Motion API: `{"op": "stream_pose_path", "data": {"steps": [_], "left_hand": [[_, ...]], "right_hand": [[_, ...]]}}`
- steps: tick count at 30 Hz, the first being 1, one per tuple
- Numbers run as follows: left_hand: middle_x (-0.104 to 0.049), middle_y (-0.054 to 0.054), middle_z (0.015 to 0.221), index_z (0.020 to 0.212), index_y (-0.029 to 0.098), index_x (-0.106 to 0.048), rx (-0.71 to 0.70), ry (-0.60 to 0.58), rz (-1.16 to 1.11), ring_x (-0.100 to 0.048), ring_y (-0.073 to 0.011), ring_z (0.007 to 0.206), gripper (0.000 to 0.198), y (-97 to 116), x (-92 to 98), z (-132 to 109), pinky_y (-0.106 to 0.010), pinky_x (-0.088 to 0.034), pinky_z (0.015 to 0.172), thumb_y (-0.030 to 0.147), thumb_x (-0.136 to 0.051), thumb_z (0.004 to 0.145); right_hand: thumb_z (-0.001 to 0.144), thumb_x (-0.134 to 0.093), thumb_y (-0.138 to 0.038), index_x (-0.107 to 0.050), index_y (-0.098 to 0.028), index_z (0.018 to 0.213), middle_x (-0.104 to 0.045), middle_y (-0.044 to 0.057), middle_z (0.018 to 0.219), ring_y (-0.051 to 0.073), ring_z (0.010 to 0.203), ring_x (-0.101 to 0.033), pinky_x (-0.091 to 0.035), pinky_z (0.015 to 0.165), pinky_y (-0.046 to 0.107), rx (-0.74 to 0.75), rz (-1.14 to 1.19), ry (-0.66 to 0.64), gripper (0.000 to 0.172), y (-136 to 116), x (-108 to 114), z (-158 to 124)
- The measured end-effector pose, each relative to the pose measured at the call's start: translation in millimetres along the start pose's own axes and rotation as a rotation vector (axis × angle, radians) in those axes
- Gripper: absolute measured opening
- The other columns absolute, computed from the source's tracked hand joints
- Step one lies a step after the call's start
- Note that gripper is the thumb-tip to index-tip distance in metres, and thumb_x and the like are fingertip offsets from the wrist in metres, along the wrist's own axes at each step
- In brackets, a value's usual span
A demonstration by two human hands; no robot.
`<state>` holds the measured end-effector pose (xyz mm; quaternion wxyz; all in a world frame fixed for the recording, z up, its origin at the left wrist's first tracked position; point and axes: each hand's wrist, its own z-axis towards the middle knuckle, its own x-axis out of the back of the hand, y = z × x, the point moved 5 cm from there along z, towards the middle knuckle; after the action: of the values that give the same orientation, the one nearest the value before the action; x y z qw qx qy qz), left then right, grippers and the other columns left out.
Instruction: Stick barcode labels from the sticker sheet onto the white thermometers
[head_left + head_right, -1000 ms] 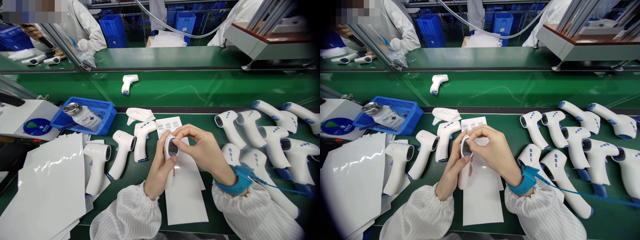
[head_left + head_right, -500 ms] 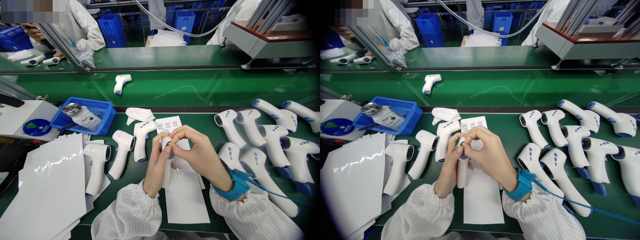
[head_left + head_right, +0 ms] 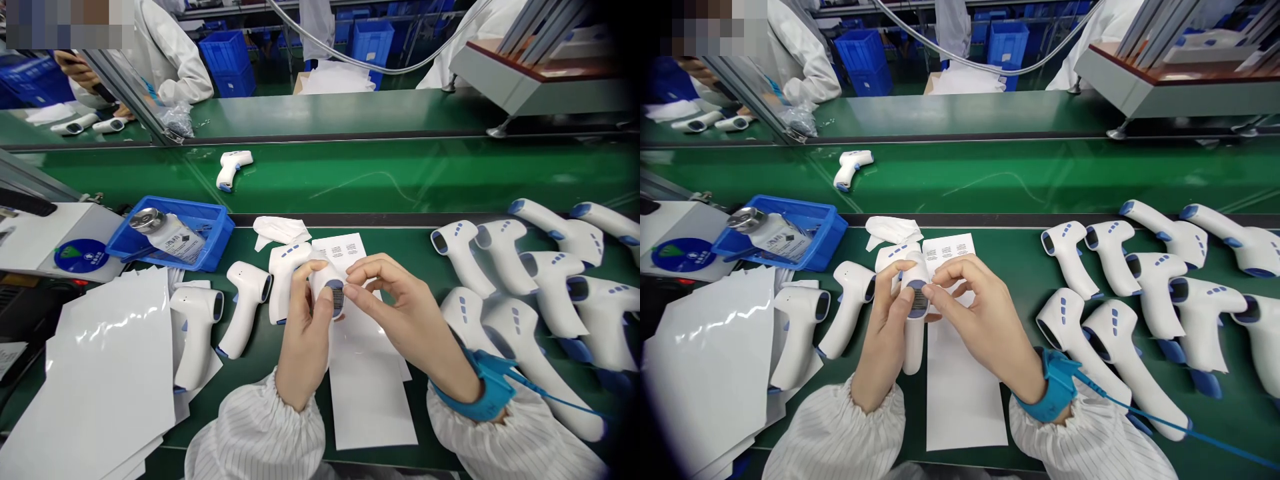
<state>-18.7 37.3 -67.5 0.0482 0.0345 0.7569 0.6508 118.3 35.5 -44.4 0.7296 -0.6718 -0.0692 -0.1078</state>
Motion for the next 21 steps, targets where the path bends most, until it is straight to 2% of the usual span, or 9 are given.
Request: {"op": "stream_pose_path", "data": {"steps": [5, 9, 11, 13, 16, 21], "left_hand": [[-0.054, -0.001, 0.107, 0.116, 0.030, -0.048, -0.070, -0.005, 0.037, -0.053, -0.0134, 0.085, 0.019, 2.9, -2.4, -0.5, -0.027, -0.046, 0.078, 0.032, -0.044, 0.097], [-0.054, -0.001, 0.111, 0.116, 0.029, -0.050, -0.130, 0.043, 0.073, -0.053, -0.0163, 0.097, 0.019, 5.2, -0.3, -0.7, -0.030, -0.043, 0.087, 0.031, -0.046, 0.097], [-0.055, -0.002, 0.114, 0.117, 0.029, -0.049, -0.115, 0.059, 0.084, -0.054, -0.0171, 0.101, 0.021, 4.8, 0.7, -0.7, -0.031, -0.042, 0.090, 0.031, -0.046, 0.097], [-0.055, -0.002, 0.116, 0.118, 0.029, -0.048, -0.090, 0.067, 0.079, -0.054, -0.0170, 0.101, 0.022, 4.8, 1.0, -1.0, -0.031, -0.043, 0.089, 0.032, -0.046, 0.096], [-0.055, -0.001, 0.115, 0.117, 0.030, -0.048, -0.043, 0.069, 0.047, -0.055, -0.0152, 0.097, 0.021, 5.6, 0.3, -1.1, -0.029, -0.045, 0.085, 0.031, -0.046, 0.096], [-0.057, 0.000, 0.108, 0.116, 0.031, -0.051, 0.034, 0.088, -0.039, -0.056, -0.0129, 0.086, 0.022, 5.2, 3.5, 2.6, -0.027, -0.049, 0.081, 0.034, -0.046, 0.095]], "right_hand": [[0.086, -0.065, -0.020, -0.060, -0.022, 0.074, -0.064, 0.000, 0.080, 0.015, 0.076, -0.061, -0.050, 0.067, 0.028, 0.082, -0.103, 0.030, 0.014, -11.7, 1.4, -5.9], [0.087, -0.064, -0.028, -0.055, -0.025, 0.088, -0.069, -0.003, 0.076, 0.015, 0.071, -0.066, -0.051, 0.064, 0.027, -0.033, -0.129, -0.035, 0.010, -11.1, -1.8, -12.9], [0.085, -0.066, -0.027, -0.051, -0.026, 0.098, -0.071, -0.004, 0.077, 0.015, 0.072, -0.068, -0.051, 0.062, 0.027, -0.093, -0.118, -0.065, 0.020, -8.9, -4.7, -15.3], [0.082, -0.066, -0.021, -0.049, -0.027, 0.102, -0.071, -0.005, 0.075, 0.015, 0.070, -0.068, -0.051, 0.062, 0.027, -0.128, -0.059, -0.093, 0.027, -7.0, -8.7, -16.1], [0.079, -0.065, -0.018, -0.047, -0.026, 0.101, -0.069, -0.006, 0.072, 0.013, 0.065, -0.066, -0.052, 0.063, 0.027, -0.166, 0.129, -0.107, 0.029, -5.9, -14.8, -15.0], [0.074, -0.066, -0.017, -0.046, -0.024, 0.097, -0.065, -0.007, 0.069, 0.011, 0.048, -0.061, -0.052, 0.050, 0.026, -0.317, 0.391, -0.200, 0.031, -3.7, -25.8, -16.5]]}}
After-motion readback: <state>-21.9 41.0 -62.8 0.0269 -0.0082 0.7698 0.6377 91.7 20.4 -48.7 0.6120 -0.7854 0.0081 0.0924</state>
